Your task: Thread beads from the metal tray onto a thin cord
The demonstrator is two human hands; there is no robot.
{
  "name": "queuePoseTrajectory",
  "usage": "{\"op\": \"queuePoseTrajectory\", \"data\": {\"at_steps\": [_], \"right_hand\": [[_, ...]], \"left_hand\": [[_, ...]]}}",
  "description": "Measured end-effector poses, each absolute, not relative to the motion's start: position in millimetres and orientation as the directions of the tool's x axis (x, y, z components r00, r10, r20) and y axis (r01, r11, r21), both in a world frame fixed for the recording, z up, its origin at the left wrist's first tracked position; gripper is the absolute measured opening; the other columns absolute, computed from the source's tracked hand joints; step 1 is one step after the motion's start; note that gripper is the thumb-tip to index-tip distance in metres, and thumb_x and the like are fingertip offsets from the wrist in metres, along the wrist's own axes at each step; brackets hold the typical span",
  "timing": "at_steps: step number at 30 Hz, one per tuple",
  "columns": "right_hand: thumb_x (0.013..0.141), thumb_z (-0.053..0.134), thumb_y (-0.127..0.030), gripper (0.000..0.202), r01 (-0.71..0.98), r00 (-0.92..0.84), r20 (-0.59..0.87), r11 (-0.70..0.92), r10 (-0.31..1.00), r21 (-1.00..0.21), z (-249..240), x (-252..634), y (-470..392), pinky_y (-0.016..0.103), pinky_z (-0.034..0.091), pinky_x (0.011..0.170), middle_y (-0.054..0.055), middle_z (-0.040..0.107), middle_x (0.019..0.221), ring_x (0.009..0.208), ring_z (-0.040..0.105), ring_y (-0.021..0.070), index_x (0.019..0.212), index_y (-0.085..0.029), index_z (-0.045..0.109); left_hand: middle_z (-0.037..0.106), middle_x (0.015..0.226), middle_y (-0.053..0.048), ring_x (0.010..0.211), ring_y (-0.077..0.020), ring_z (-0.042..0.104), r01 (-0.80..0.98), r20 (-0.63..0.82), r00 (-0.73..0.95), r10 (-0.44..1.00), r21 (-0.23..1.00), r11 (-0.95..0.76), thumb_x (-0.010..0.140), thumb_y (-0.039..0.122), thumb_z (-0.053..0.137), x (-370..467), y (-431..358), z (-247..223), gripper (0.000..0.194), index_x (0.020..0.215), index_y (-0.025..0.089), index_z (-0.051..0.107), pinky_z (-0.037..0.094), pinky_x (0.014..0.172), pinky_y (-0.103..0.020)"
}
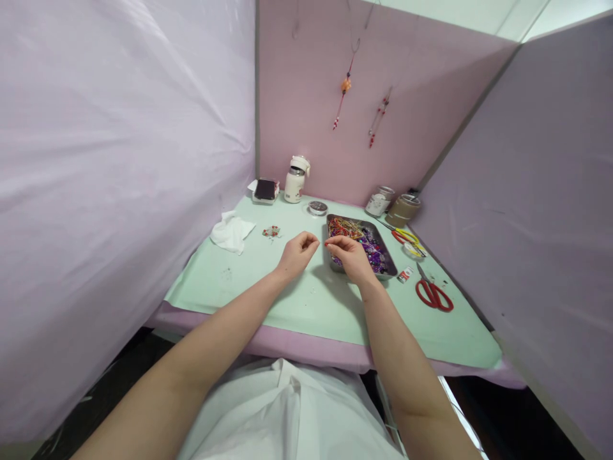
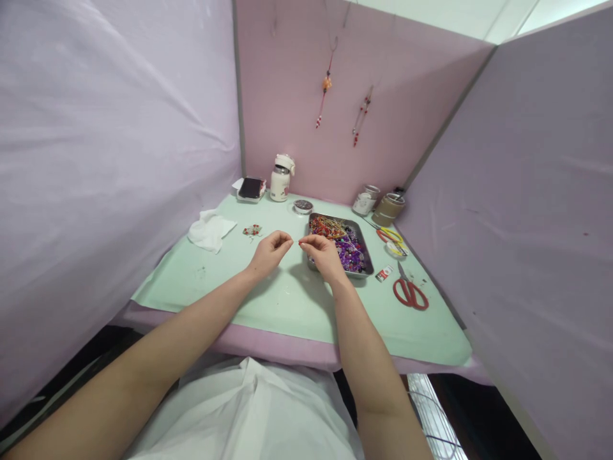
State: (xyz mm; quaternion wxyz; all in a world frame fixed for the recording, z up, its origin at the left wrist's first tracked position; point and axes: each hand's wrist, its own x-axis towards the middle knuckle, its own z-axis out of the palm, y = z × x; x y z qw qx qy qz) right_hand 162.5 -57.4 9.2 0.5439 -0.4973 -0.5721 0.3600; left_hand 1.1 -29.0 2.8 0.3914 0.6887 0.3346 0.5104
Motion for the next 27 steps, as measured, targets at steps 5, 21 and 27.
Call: {"op": "queuePoseTrajectory", "data": {"at_steps": [5,21,27], "right_hand": [[0.066,0.069,-0.039,0.024,0.171,0.089,0.26,0.242,0.962,-0.955,8.0,162.5,-56.8,0.025,0.033,0.055,-0.001,0.058,0.066,0.057,0.043,0.0097,0.08,-0.019,0.067],[0.066,0.069,-0.037,0.022,0.18,0.107,0.266,0.244,0.958,-0.953,6.6,161.2,-55.9,0.025,0.035,0.057,0.0,0.061,0.071,0.06,0.045,0.0106,0.079,-0.02,0.067],[0.065,0.068,-0.039,0.025,0.202,0.119,0.271,0.244,0.955,-0.949,5.2,161.9,-55.1,0.025,0.035,0.057,0.0,0.061,0.071,0.059,0.045,0.0103,0.08,-0.019,0.067]], "left_hand": [[0.057,0.066,0.002,0.06,-0.0097,0.047,0.113,0.457,0.257,0.852,0.861,-0.496,0.078,0.031,0.056,0.9,-30.6,3.6,0.016,0.077,0.016,0.061,0.038,0.059,-0.023],[0.059,0.064,0.001,0.057,-0.0086,0.046,0.207,0.603,0.239,0.761,0.734,-0.647,0.077,0.022,0.057,1.3,-32.5,1.0,0.01,0.073,0.016,0.063,0.04,0.059,-0.022],[0.059,0.063,0.001,0.056,-0.0086,0.046,0.196,0.574,0.238,0.784,0.762,-0.617,0.076,0.024,0.057,1.3,-34.0,3.1,0.011,0.072,0.016,0.063,0.039,0.058,-0.022]]}}
